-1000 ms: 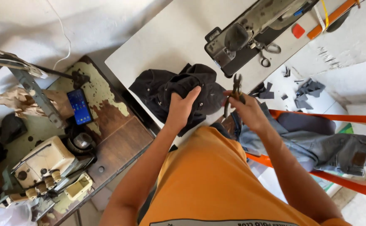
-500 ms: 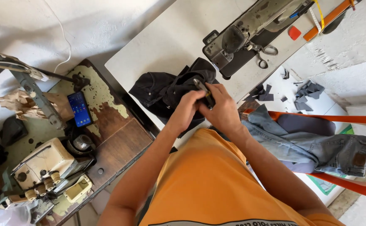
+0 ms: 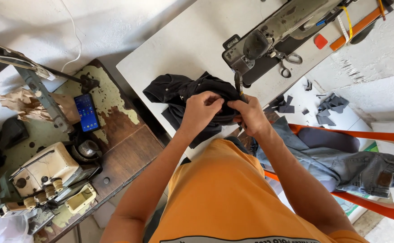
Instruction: Measuring a pair of pants with a tape measure and cutting the fabric with scissors at a sewing workstation.
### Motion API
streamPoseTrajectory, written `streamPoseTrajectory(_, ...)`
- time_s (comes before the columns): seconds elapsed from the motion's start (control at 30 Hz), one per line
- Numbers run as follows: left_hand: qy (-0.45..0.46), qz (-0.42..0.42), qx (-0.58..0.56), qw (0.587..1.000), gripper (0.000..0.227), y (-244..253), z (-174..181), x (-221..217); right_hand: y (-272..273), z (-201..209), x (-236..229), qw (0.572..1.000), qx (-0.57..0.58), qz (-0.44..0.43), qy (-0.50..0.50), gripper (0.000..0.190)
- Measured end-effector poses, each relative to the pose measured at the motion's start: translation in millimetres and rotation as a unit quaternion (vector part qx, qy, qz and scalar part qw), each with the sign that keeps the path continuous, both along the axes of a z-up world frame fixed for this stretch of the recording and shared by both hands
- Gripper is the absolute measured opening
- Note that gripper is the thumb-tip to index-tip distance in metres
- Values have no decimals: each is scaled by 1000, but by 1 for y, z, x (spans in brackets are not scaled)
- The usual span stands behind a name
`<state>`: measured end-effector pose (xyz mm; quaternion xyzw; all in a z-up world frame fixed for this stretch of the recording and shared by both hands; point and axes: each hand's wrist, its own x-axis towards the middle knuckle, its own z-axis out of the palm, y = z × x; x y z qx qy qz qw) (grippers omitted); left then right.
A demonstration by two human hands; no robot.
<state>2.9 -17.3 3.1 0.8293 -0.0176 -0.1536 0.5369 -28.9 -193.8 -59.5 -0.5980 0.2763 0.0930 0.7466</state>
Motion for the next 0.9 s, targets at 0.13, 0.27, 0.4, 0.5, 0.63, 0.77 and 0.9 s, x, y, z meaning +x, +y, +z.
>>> streamPoseTrajectory(0.13, -10, 31, -33, 999, 13, -1, -14, -6, 3, 10, -6, 999, -28, 10, 17, 22)
streamPoseTrajectory(0.27, -92, 22, -8, 995, 11, 13, -53, -8, -8, 0, 0, 998, -11, -16, 63, 28)
streamPoseTrajectory(0.4, -124, -86, 135, 979, 32, 55, -60, -18, -47, 12, 1, 991, -7, -75, 113, 33)
streamPoseTrajectory(0.5, -112, -148, 234, 955, 53, 81, -73, -14, -63, 39, -3, 995, -65, -56, 45, 37)
streamPoseTrajectory(0.63, -181, -233, 349, 890, 53, 119, -104, -8, -92, 14, 0, 993, -103, -60, 2, 35)
streamPoseTrajectory(0.77, -217, -254, 470, 817, 47, 147, -144, 4, -84, 30, 20, 990, -141, -17, -4, 30)
streamPoseTrajectory(0.9, -51, -91, 307, 946, 38, 148, -189, 13, -51, 111, 42, 974, -213, 63, -31, 27)
